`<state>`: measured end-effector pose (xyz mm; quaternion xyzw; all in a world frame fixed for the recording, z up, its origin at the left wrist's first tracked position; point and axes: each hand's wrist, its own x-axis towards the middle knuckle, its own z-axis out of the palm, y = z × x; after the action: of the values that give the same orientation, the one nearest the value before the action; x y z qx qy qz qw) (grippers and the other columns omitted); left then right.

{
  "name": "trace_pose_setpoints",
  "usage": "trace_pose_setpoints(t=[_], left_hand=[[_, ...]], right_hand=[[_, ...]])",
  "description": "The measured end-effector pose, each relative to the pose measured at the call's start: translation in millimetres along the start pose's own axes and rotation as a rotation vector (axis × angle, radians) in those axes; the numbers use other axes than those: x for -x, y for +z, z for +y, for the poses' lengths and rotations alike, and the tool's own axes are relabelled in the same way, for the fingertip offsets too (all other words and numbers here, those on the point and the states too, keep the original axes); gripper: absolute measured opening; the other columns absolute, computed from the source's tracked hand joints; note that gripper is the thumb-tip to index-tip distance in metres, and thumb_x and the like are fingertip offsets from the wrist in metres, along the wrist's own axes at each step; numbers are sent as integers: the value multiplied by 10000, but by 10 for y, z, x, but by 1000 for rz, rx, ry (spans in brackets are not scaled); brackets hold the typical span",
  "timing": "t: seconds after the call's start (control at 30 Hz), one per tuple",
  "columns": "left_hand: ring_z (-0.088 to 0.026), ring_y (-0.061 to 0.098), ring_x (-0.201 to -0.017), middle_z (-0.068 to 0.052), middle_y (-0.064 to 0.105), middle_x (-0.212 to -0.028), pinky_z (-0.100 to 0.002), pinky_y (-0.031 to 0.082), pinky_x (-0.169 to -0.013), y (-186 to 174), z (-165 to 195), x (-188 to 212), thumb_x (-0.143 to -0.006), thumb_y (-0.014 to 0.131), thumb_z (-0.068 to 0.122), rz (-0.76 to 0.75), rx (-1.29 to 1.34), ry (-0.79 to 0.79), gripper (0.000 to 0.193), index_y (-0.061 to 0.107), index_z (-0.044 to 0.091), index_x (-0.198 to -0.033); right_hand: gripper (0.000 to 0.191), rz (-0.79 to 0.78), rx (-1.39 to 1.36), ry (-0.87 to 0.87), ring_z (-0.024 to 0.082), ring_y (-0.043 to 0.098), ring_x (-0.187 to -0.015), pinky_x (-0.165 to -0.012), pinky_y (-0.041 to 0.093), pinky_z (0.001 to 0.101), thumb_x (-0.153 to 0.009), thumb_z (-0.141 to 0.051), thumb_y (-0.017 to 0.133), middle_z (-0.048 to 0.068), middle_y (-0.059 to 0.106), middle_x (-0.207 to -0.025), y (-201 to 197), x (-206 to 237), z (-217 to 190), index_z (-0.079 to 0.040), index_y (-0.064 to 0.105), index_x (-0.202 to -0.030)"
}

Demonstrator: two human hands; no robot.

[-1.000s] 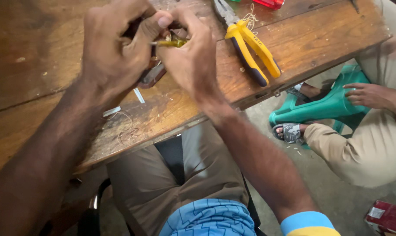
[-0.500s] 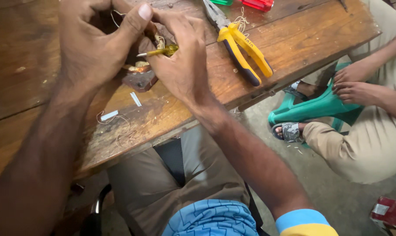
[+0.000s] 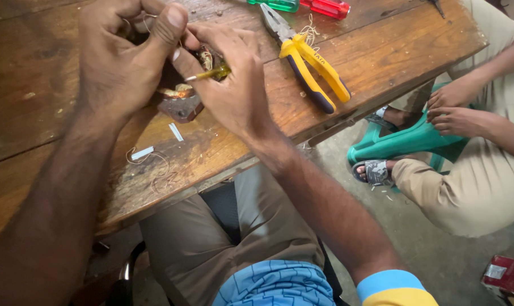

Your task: The person removes old burnt windings and string from an electric motor stator seated on a metal plate on a wooden workbench. They pull loose wire and twine by hand, cut and pry with pliers and a screwdriver, and work the winding slots around the stator ring.

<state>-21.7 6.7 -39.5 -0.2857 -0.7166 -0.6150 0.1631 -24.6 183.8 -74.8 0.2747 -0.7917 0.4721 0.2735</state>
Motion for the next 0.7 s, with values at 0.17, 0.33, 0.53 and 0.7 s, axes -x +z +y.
trace_pose_setpoints(t=[0.17, 0.33, 0.53, 0.7], left_hand=[[-150, 742, -905, -136, 732, -997, -275, 636, -807, -3, -6, 31, -1200, 615, 127, -32, 4, 69, 203, 649, -43, -1095], [-131, 740, -868, -110, 742, -965, -264, 627, -787, 13, 31, 11, -1184, 616, 166, -83, 20, 72, 227, 662, -15, -1056], [-130, 712, -798, -100, 736, -912, -253, 588, -710, 112, 13, 50, -1158, 655, 195, -3, -22, 29, 253, 676, -13, -1016], [-125, 728, -796, -93, 735, -917, -244, 613, -708, 122, -116, 32, -1173, 655, 191, 12, -32, 120, 254, 688, -14, -1026]], right_hand=[[514, -4, -71, 81, 217, 640, -1129, -1042, 532, 343, -969, -222, 829, 63, 746, -1194, 9, 35, -14, -106, 617, -1422], [573, -19, -18, 32, 238, 632, -1129, -1085, 527, 367, -898, -113, 778, 83, 736, -1256, 17, 9, 66, -123, 594, -1441], [405, 19, -31, 41, 241, 674, -1103, -1013, 553, 363, -895, -132, 808, 68, 742, -1152, 40, -38, 90, -131, 669, -1275], [354, 45, -66, 137, 206, 693, -950, -920, 573, 342, -859, -96, 762, 38, 760, -1016, 61, -47, 52, -122, 705, -1207]])
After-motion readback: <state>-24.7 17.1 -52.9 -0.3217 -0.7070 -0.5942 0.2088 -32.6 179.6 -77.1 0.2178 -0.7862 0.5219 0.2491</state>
